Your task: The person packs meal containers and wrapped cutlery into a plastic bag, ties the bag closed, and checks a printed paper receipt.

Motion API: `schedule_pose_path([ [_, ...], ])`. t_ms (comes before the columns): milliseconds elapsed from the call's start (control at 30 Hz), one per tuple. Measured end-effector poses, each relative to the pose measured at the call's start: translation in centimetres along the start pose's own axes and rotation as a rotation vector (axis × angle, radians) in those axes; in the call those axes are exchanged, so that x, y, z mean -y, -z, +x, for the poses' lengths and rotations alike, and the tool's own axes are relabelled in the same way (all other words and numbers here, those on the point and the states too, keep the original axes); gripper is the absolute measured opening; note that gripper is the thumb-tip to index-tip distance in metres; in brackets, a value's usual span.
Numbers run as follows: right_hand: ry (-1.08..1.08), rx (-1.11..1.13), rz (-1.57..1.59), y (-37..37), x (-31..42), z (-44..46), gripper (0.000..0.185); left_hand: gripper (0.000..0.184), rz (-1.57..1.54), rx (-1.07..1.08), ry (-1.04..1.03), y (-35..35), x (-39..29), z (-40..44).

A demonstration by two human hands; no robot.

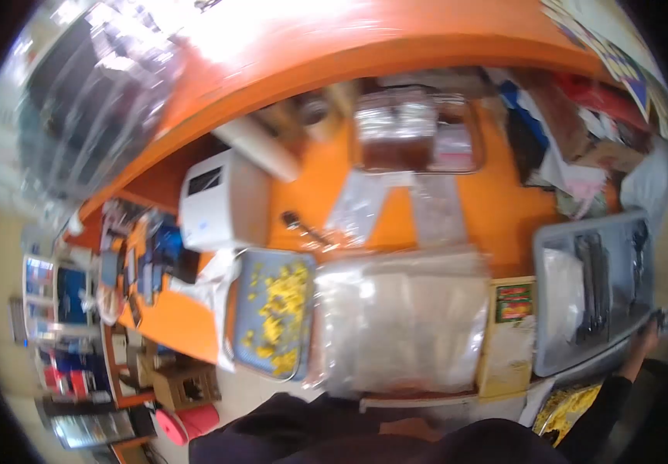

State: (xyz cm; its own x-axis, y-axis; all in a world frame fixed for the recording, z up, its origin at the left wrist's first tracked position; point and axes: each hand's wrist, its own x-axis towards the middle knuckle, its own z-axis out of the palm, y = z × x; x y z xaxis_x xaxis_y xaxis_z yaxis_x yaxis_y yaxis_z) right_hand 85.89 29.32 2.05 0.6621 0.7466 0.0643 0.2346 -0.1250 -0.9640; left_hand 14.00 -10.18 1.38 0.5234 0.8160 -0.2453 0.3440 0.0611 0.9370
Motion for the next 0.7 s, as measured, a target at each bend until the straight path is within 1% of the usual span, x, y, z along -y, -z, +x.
schedule_pose_path([
  [33,-0.124,-0.322,-0.247,-1.6,1.6,-0.5,0.05,0.019,-0.015,0.017,-0.049,-1.1,-0.3,-0.1],
  [133,-0.111,-0.671,-0.486,-8.9,11.8,-9.2,0.055,0.018,-0.066,0.082,-0.239,-5.4,-1.0,1.2],
  [200,-0.077,-0.713,-0.056,-12.7,18.0,-13.0,0.059,0.018,-0.156,-0.013,-0.319,-6.6,-2.8,1.6],
  [267,0.032,-0.736,0.156,-15.4,24.6,-19.0,0.055,0.015,-0.299,-0.297,-0.378,-4.1,-6.4,0.6],
  [300,0.095,-0.665,0.269,-16.5,28.7,-23.8,0.054,0.014,-0.374,-0.429,-0.406,-2.4,-8.7,-0.1],
  [333,0.175,-0.532,0.325,-17.6,33.1,-30.9,0.052,0.02,-0.45,-0.559,-0.44,-0.4,-10.7,-0.5],
  [367,0.241,-0.416,0.261,-17.7,35.3,-36.2,0.051,0.026,-0.525,-0.691,-0.473,2.3,-13.0,-0.9],
  [400,0.31,-0.301,0.204,-17.8,37.5,-41.6,0.05,0.031,-0.38,-0.917,-0.519,5.6,-16.1,-2.0],
  [433,0.366,-0.207,0.027,-17.9,37.9,-45.6,0.049,0.048,-0.339,-0.919,-0.544,9.0,-17.9,-3.5],
  [467,0.603,0.053,0.133,-18.5,38.2,-51.6,0.046,0.054,-0.409,-0.924,-0.615,11.6,-20.0,-5.5],
  [500,0.653,0.194,-0.026,-18.3,39.3,-58.1,0.042,0.061,-0.481,-0.923,-0.686,13.1,-21.5,-7.3],
  [533,0.933,0.115,-0.208,-18.8,36.6,-61.5,0.038,0.064,-0.599,-0.808,-0.713,13.6,-22.0,-8.6],
  [600,0.739,0.489,-0.246,-16.3,37.0,-71.6,0.039,0.07,-0.824,-0.562,-0.751,13.5,-22.1,-10.9],
  [633,0.813,0.503,-0.268,-15.2,35.5,-74.5,0.042,0.056,-0.871,-0.52,-0.627,12.4,-20.9,-11.4],
  [667,0.884,0.516,-0.289,-13.8,33.7,-76.9,0.046,0.051,-0.848,-0.527,-0.556,10.8,-19.8,-12.4],
  [700,0.832,0.587,-0.311,-11.8,32.6,-78.8,0.047,0.046,-0.827,-0.531,-0.482,9.0,-18.8,-13.4],
])
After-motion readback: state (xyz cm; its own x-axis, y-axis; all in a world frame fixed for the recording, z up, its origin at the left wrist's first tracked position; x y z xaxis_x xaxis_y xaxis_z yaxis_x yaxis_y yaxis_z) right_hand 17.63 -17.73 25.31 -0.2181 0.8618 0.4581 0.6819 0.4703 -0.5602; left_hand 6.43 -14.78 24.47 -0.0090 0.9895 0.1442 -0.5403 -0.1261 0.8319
